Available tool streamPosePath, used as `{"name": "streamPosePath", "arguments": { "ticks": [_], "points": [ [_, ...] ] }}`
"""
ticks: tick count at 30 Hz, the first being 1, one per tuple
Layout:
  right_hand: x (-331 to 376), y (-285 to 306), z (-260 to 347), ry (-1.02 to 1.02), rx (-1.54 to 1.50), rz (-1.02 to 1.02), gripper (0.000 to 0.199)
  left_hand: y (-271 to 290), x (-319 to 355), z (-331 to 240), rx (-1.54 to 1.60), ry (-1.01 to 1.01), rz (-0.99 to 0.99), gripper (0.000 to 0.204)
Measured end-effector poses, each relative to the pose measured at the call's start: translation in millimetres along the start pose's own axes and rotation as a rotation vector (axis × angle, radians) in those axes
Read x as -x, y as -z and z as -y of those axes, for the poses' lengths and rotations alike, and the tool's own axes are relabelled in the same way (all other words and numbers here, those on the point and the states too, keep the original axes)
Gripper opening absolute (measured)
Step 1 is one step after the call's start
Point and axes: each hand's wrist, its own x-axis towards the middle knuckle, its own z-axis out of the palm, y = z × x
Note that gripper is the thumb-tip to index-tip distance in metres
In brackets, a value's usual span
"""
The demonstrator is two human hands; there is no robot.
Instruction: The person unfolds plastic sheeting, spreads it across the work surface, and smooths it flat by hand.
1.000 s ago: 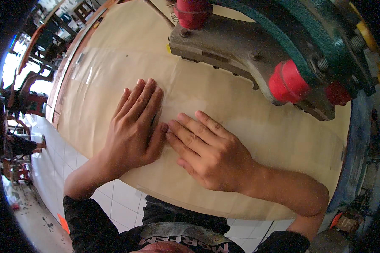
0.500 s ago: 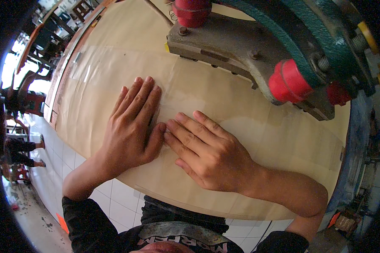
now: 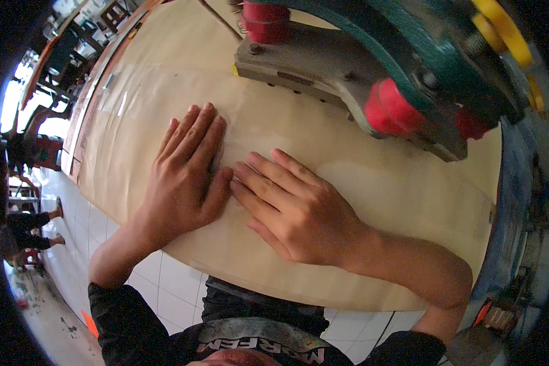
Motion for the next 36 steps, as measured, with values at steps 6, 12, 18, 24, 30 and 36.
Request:
{"name": "streamPosePath", "arguments": {
  "ticks": [6, 12, 18, 24, 30, 36],
  "points": [
    [11, 6, -1, 0.033, 0.083, -0.058, 0.042, -5, -6, 0, 0.015, -0.041, -0.069, 0.057],
    [88, 48, -4, -0.138, 0.131, -0.165, 0.025, 10, -14, -19, -0.048, -0.115, -0.095, 0.056],
    [172, 87, -42, -0.728, 0.393, -0.358, 0.036, 8, -28, -101, 0.163, -0.594, 0.186, 0.057],
    [194, 71, -49, -0.813, 0.389, -0.275, 0.056, -32, -51, -138, 0.183, -0.599, 0.288, 0.069],
    [195, 71, -52, -0.849, 0.367, -0.198, 0.059, -34, -56, -139, 0.178, -0.583, 0.36, 0.071],
    [195, 71, -54, -0.851, 0.374, -0.19, 0.058, -31, -59, -140, 0.159, -0.576, 0.402, 0.073]
  ]
}}
